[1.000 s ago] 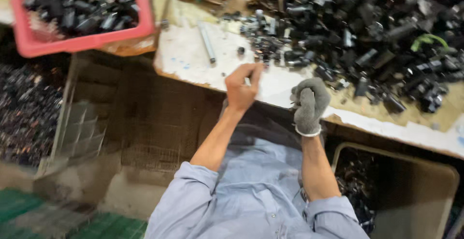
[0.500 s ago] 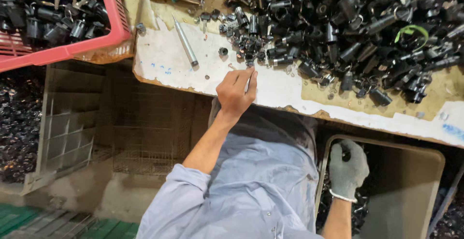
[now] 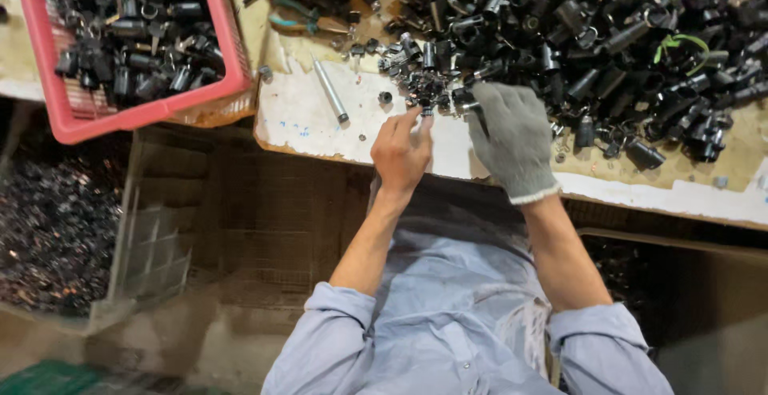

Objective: The person picks small black plastic components one at a time from a pile on the workbench, turns and looks over each part, occasionally uses a small metal punch-like tool on a part, and places sorted parts into a bin beside the bench. The person repeats this pick-inspect-place cycle throughout the episode.

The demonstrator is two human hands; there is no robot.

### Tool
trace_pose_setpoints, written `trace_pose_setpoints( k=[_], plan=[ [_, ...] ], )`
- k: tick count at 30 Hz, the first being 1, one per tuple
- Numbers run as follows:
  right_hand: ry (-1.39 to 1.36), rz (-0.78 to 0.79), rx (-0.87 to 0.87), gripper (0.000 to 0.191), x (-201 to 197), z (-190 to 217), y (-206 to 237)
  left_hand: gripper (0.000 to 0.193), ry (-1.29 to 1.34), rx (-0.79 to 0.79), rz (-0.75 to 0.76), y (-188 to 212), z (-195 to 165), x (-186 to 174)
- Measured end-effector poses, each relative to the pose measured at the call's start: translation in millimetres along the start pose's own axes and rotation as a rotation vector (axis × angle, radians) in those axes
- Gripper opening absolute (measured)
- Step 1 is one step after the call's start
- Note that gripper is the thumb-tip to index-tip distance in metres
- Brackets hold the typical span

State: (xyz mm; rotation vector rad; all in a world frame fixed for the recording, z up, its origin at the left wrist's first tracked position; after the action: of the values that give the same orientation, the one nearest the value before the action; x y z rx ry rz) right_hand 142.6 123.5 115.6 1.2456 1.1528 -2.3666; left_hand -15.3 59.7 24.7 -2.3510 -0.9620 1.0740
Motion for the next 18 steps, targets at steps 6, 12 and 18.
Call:
trace_pose_setpoints(
  k=[6, 12, 18],
  plan=[
    [0.168, 0.199, -0.057, 0.042, 37, -1, -21, 0.037, -0.222, -0.07, 0.164, -1, -3, 15],
    [0.072, 0.077, -0.026, 0.043, 36, -2, -27, 0.03, -0.177, -0.049, 0.139, -3, 0, 13],
    [-0.273, -0.155, 0.166, 0.048, 7, -21, 8, 0.027, -0.022, -0.013, -0.036, 2, 2, 1]
  ],
)
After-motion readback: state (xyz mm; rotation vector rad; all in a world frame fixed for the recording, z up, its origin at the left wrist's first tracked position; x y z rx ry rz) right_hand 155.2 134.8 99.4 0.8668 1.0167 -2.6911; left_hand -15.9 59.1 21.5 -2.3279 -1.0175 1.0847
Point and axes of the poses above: each hand's wrist, its own y-axis away from the middle knuckle, its own x-axis out of the palm, z = x × y, the point moved 6 cm from there along -y, towards the middle knuckle, and after that the axes turned 3 degrees about x, right-handed, at the moved point
